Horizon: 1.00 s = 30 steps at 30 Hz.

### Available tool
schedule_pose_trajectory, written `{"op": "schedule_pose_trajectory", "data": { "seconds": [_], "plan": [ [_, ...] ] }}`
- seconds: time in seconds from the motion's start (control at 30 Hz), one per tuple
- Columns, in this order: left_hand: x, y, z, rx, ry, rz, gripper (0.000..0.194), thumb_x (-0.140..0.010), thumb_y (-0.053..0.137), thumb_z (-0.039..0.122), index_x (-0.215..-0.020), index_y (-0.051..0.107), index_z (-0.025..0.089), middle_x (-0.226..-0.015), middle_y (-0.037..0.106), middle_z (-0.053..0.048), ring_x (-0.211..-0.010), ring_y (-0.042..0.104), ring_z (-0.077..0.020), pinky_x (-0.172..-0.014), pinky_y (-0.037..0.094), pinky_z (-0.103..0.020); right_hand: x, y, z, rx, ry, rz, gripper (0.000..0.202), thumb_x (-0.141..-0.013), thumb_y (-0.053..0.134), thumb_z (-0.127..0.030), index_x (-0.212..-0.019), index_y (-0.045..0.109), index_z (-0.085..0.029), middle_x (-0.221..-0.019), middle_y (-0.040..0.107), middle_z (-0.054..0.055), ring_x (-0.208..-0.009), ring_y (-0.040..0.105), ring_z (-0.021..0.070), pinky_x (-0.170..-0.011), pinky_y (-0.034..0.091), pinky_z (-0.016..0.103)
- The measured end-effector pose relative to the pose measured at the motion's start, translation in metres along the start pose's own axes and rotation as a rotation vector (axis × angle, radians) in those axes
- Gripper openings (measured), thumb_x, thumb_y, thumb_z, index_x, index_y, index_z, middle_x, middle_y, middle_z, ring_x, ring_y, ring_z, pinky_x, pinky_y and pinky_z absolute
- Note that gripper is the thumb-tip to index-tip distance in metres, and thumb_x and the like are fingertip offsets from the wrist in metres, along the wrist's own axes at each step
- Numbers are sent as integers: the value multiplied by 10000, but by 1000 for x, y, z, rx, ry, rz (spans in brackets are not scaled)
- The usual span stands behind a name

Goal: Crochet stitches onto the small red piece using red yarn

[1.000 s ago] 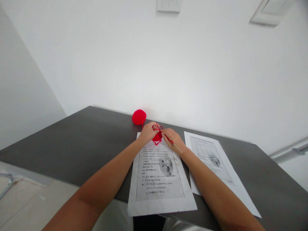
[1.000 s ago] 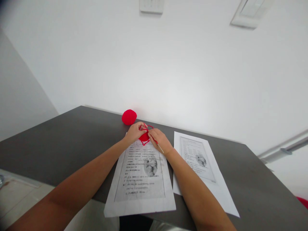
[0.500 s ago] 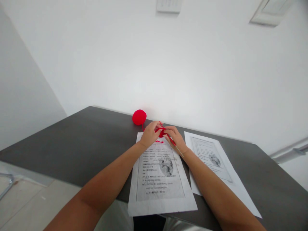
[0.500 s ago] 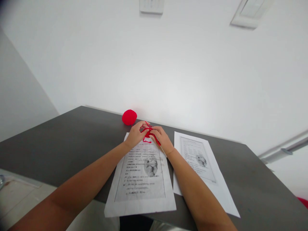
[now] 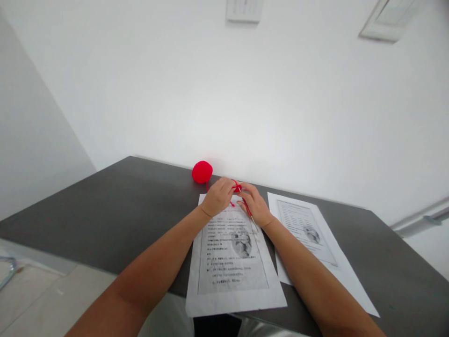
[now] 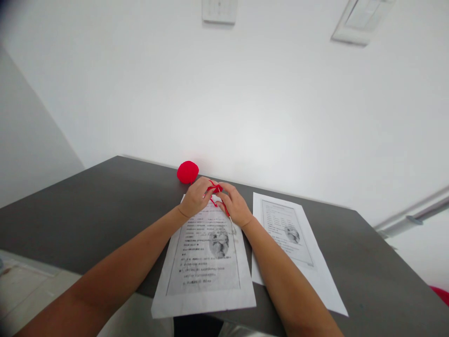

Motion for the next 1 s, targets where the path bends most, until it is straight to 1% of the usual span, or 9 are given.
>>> {"op": "schedule_pose_trajectory", "data": {
  "seconds": [0.17,0.23,0.37,0.5,0.57,0.7,0.8,0.9,1.0],
  "plan": [
    [-2,-3,3,-6,117,57,203,-936,400,125,-936,596,178,-873,650,-90,-871,589,-207,-829,503,-369,0,-1,-1,61,-66,70,267,-960,491,-269,-1218,544,-222,-1350,506,169,-1287,494,286,-1027,480,522],
    [-2,-4,4,1,140,47,205,-926,414,114,-915,607,182,-898,653,-93,-891,581,-207,-833,495,-367,-1,-1,-2,67,-70,83,255,-959,494,-263,-1203,556,-219,-1350,511,168,-1295,488,284,-1031,477,520],
    [-1,-3,7,-43,108,-24,225,-929,436,146,-857,640,207,-948,647,-79,-945,565,-200,-865,470,-356,-1,-1,-2,83,-46,76,218,-955,499,-264,-1160,567,-233,-1355,516,157,-1289,496,282,-1031,474,528],
    [-1,-2,8,-57,54,-40,243,-937,446,183,-823,659,214,-910,623,-63,-902,548,-191,-847,458,-338,-1,0,-2,73,-36,78,181,-957,497,-272,-1111,583,-231,-1356,518,155,-1285,495,283,-1031,473,531],
    [-1,-2,9,-73,66,-15,238,-936,458,187,-818,662,215,-886,609,-56,-875,538,-186,-829,457,-330,-1,-1,-3,98,-49,100,172,-958,495,-274,-1100,582,-228,-1348,520,155,-1279,498,280,-1026,481,520],
    [-2,-4,11,-146,200,98,201,-930,490,160,-843,664,211,-869,586,-44,-863,527,-172,-792,458,-306,-3,-2,-4,158,-69,125,166,-960,491,-274,-1102,566,-229,-1332,524,146,-1261,512,267,-1007,500,494],
    [-1,-5,12,-161,249,140,152,-920,525,158,-866,659,207,-869,572,-34,-850,523,-165,-776,463,-301,-4,-2,-5,160,-91,143,177,-956,501,-259,-1115,563,-214,-1323,527,153,-1256,512,266,-997,508,485],
    [-1,-4,10,-111,216,159,161,-912,523,128,-956,656,206,-890,573,-47,-868,526,-174,-777,473,-312,-5,-2,-6,143,-99,142,203,-953,507,-253,-1142,566,-210,-1318,533,158,-1261,509,269,-995,510,487],
    [0,-2,5,39,58,182,239,-890,531,96,-1094,611,190,-955,598,-67,-903,557,-182,-812,492,-326,-6,-3,-7,116,-110,122,230,-952,507,-248,-1174,559,-214,-1304,547,158,-1263,507,269,-994,509,487]
  ]
}}
Point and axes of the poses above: each hand's wrist, its own x-axis away from the middle knuckle, its own y-axis out of the palm, z = x × y, the point moved 2 cm from there along -x, towards the middle knuckle
